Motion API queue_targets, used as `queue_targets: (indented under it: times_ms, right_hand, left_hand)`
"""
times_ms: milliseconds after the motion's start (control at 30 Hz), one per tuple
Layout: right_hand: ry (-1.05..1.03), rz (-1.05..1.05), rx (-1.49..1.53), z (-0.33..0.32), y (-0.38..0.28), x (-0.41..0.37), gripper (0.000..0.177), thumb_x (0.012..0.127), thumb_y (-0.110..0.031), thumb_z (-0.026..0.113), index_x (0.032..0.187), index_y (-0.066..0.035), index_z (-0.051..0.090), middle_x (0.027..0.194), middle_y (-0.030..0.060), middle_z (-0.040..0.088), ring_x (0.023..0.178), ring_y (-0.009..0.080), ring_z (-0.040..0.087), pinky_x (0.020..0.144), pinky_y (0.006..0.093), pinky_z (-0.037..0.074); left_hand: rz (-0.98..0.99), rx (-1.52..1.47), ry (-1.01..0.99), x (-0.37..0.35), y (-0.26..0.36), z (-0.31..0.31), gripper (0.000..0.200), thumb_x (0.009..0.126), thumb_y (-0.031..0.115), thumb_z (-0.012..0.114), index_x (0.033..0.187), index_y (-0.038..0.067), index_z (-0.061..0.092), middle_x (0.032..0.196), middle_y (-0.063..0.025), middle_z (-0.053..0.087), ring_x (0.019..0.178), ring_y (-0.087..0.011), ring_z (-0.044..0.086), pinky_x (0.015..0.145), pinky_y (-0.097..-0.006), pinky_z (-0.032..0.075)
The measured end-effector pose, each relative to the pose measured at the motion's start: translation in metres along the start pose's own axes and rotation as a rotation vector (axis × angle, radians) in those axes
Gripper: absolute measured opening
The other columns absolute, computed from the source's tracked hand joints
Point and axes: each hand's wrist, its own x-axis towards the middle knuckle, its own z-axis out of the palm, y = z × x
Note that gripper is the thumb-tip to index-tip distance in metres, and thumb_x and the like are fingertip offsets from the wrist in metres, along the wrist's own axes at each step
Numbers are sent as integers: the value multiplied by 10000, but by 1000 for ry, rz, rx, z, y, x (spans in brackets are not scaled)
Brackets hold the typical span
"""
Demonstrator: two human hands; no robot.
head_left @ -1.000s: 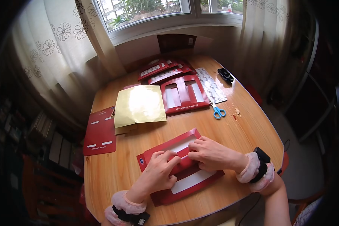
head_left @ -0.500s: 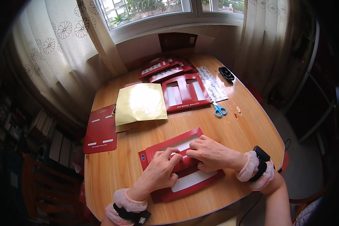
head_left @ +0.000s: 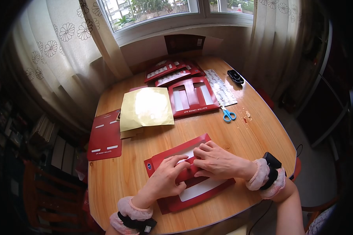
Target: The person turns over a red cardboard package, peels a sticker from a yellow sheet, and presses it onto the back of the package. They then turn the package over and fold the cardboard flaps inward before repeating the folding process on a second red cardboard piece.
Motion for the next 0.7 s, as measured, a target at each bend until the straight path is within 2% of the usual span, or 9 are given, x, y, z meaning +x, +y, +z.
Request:
queue_targets:
  times_ms: [133,233,433,700]
  right_hand:
    - [-4,11,-40,2,-1,-1,249,957,-361,606,893,-121,587,995,76,515,968,243,483,876,383,375]
    - [8,-17,-7,8,0,-2,229,954,-355,608,886,-137,589,949,59,530,918,225,513,845,371,387]
    - [-47,-6,1,3,-1,-2,217,936,-364,619,882,-154,600,887,53,541,801,206,552,791,364,413]
    - [-10,-48,87,5,1,-2,221,917,-349,647,894,-131,614,882,72,539,786,229,563,734,363,438]
  left_hand:
    - [15,-70,12,-3,-6,-2,384,792,218,795,1108,82,622,1314,-179,552,1181,-367,570,1001,-441,474]
    - [-21,-144,-13,-5,-15,1,338,836,265,792,1082,86,646,1305,-161,569,1132,-362,605,955,-428,507]
    - [16,-140,8,-3,-14,-1,331,828,253,794,1077,87,651,1278,-144,591,1106,-360,618,918,-422,528]
    - [25,-141,-8,-3,-17,1,312,850,241,771,1092,91,643,1272,-134,586,1112,-357,609,935,-426,514]
